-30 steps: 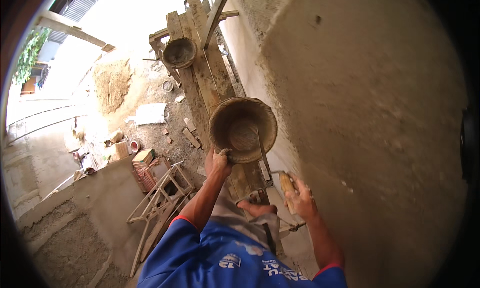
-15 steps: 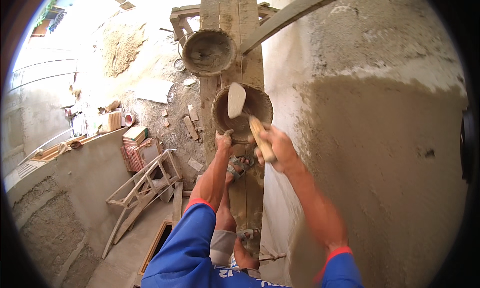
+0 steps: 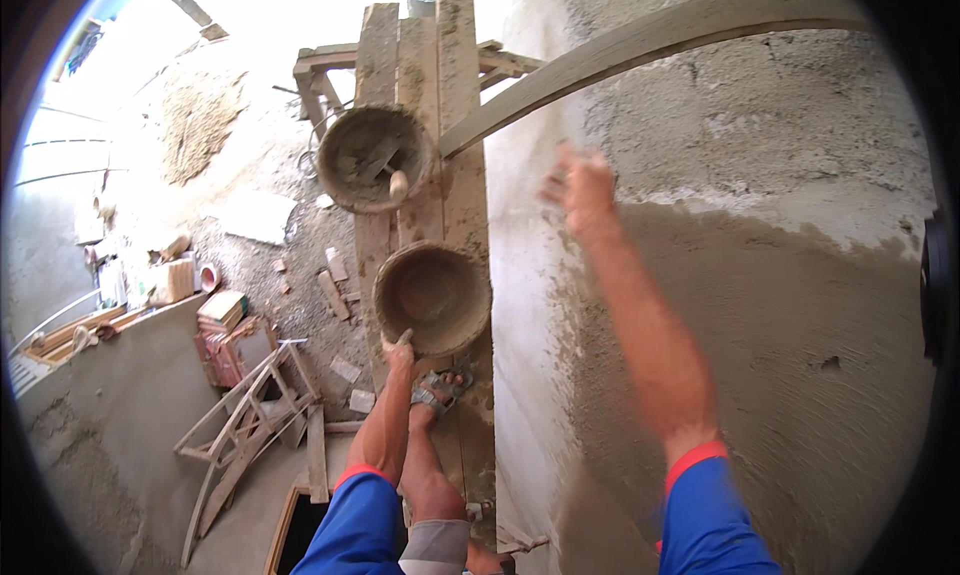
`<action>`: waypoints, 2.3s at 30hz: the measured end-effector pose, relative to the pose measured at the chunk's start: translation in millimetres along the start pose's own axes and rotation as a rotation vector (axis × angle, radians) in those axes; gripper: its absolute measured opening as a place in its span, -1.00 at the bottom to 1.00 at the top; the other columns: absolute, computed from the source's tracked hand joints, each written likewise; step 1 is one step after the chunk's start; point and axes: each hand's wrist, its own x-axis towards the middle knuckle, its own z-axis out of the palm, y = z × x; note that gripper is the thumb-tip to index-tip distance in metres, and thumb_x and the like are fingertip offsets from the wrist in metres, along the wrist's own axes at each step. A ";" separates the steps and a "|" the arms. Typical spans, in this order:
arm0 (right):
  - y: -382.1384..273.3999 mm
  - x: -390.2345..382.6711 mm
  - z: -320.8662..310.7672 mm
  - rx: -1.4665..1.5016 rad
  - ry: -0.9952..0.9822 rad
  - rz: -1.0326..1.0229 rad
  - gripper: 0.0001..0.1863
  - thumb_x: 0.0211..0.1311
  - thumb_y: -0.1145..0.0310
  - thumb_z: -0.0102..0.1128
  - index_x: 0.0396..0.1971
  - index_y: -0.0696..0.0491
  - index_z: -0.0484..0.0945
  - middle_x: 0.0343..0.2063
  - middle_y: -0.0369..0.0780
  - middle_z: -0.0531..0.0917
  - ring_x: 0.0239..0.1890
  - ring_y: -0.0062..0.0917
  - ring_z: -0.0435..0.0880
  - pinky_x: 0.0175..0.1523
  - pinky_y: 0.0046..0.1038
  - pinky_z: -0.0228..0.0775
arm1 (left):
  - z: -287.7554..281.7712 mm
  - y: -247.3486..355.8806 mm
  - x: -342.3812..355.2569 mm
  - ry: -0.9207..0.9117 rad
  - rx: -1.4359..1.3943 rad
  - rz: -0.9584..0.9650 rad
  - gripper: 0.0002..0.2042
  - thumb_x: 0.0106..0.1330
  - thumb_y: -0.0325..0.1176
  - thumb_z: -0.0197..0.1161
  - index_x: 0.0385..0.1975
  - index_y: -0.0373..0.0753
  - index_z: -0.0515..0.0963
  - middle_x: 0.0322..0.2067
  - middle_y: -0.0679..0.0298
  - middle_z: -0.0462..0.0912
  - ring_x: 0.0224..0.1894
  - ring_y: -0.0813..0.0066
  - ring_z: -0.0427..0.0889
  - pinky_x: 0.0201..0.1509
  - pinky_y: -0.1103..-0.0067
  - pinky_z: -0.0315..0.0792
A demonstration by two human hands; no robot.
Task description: The person applies mortar to a wall using a trowel and then levels the surface with a long wooden board while standing on scaffolding.
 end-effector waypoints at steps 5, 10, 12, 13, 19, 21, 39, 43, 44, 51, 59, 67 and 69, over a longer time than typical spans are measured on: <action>-147.9 71.3 -84.0 -0.075 0.294 -0.419 0.00 0.04 0.13 0.38 0.28 0.25 -0.10 0.00 0.00 0.30 0.03 -0.25 0.37 -0.03 -0.16 0.50 | -0.2 -6.8 4.2 -0.045 0.074 -0.056 -0.36 0.16 -0.60 0.21 0.21 -0.01 0.10 0.02 0.15 0.44 -0.08 0.16 0.57 -0.24 0.17 0.58; -260.0 125.3 -138.9 -0.058 0.240 -0.559 0.01 -0.04 0.09 0.45 0.28 0.20 0.01 0.15 0.01 0.25 0.15 -0.18 0.33 0.11 -0.08 0.41 | 25.3 50.4 -51.0 0.097 0.238 -0.064 -0.04 0.05 -0.45 0.39 0.36 -0.10 -0.19 0.19 0.09 0.29 0.16 0.09 0.36 0.19 0.20 0.30; -268.8 134.0 -138.5 -0.030 0.090 -0.554 -0.06 -0.02 0.13 0.45 0.26 0.19 0.09 0.14 -0.01 0.28 0.15 -0.17 0.34 0.14 -0.06 0.39 | 18.1 66.6 -62.2 0.138 0.304 -0.035 0.01 0.03 -0.41 0.41 0.38 -0.15 -0.25 0.20 0.07 0.28 0.18 0.10 0.32 0.25 0.27 0.22; -266.8 132.7 -127.0 0.035 0.084 -0.566 -0.19 0.01 0.21 0.43 0.21 0.16 0.18 0.10 -0.05 0.34 0.12 -0.18 0.38 0.13 -0.04 0.40 | 6.4 69.9 -66.8 0.180 0.364 -0.013 0.08 0.01 -0.38 0.43 0.39 -0.20 -0.32 0.21 0.05 0.27 0.20 0.10 0.28 0.30 0.34 0.14; -227.7 30.4 -110.2 0.119 0.146 -0.611 -0.39 0.02 0.40 0.40 0.08 0.12 0.32 -0.03 -0.15 0.49 0.00 -0.33 0.52 -0.06 -0.20 0.51 | -0.6 105.9 -116.0 0.055 0.554 0.109 -0.01 0.06 -0.41 0.37 0.40 -0.14 -0.23 0.22 0.04 0.24 0.17 0.12 0.34 0.22 0.30 0.26; -202.2 -38.3 -102.9 0.227 0.068 -0.651 -0.42 0.02 0.42 0.39 0.04 0.20 0.34 -0.06 -0.12 0.51 -0.03 -0.36 0.53 -0.02 -0.25 0.50 | 14.9 124.6 -151.4 -0.102 0.321 -0.049 -0.09 0.13 -0.39 0.31 0.40 -0.12 -0.19 0.23 0.03 0.22 0.12 0.13 0.42 0.16 0.28 0.35; 13.3 -582.7 -338.5 0.261 0.597 -0.524 -0.27 -0.05 0.25 0.42 0.17 0.06 0.33 0.16 -0.29 0.41 0.26 -0.40 0.30 0.38 -0.17 0.00 | 207.1 97.6 -468.7 -0.512 -0.566 -1.010 -0.45 0.41 0.12 -0.18 0.22 -0.15 0.27 0.20 0.14 0.36 0.23 0.12 0.32 0.35 0.15 0.14; 88.5 -663.5 -388.3 0.482 0.744 -0.374 -0.34 0.10 0.19 0.28 0.20 0.05 0.29 0.19 -0.24 0.39 0.26 -0.36 0.30 0.37 -0.16 0.02 | 160.2 39.5 -515.3 -0.508 -0.308 -1.074 -0.47 0.38 0.05 -0.02 0.21 -0.15 0.29 0.19 0.18 0.38 0.22 0.12 0.33 0.37 0.17 0.10; 103.6 -679.8 -396.2 0.636 0.794 -0.302 -0.37 0.15 0.18 0.23 0.20 0.05 0.29 0.19 -0.23 0.39 0.27 -0.35 0.30 0.37 -0.16 0.03 | 150.4 30.3 -529.2 -0.597 -0.276 -1.077 -0.46 0.35 0.05 0.03 0.20 -0.17 0.31 0.18 0.18 0.40 0.23 0.12 0.33 0.37 0.16 0.09; 285.0 -754.5 -449.3 1.244 1.039 0.014 -0.53 0.26 0.18 0.11 0.09 0.13 0.39 0.11 -0.13 0.48 0.19 -0.29 0.40 0.29 -0.11 0.23 | 72.4 -48.3 -572.1 -0.597 0.284 -0.800 -0.48 0.24 0.00 0.24 0.07 -0.17 0.33 -0.05 0.14 0.52 -0.04 0.10 0.53 0.00 0.08 0.44; 438.6 -764.8 -447.0 1.629 1.374 0.053 -0.43 0.33 0.05 -0.02 0.16 0.16 0.30 0.13 -0.06 0.44 0.18 -0.15 0.39 0.27 -0.02 0.20 | 32.0 -90.2 -572.5 -0.547 0.617 -0.452 -0.48 0.24 -0.01 0.25 0.03 -0.20 0.27 -0.17 0.10 0.53 -0.18 0.17 0.58 -0.24 0.24 0.57; 604.3 -623.4 -444.1 1.844 1.259 0.240 -0.46 0.40 0.06 -0.11 0.19 0.13 0.27 0.20 -0.06 0.36 0.25 -0.16 0.31 0.27 0.03 0.20 | 64.4 -211.1 -413.9 -0.555 0.748 -0.275 -0.48 0.18 -0.02 0.34 -0.05 -0.24 0.36 -0.29 0.24 0.49 -0.35 0.46 0.45 -0.39 0.50 0.38; 653.6 -576.0 -432.4 1.801 1.112 0.194 -0.49 0.41 0.08 -0.10 0.20 0.11 0.28 0.20 -0.06 0.36 0.26 -0.17 0.30 0.28 0.03 0.19 | 67.3 -255.0 -341.8 -0.508 0.696 -0.282 -0.47 0.18 -0.03 0.34 -0.01 -0.24 0.35 -0.25 0.23 0.50 -0.31 0.43 0.47 -0.35 0.48 0.41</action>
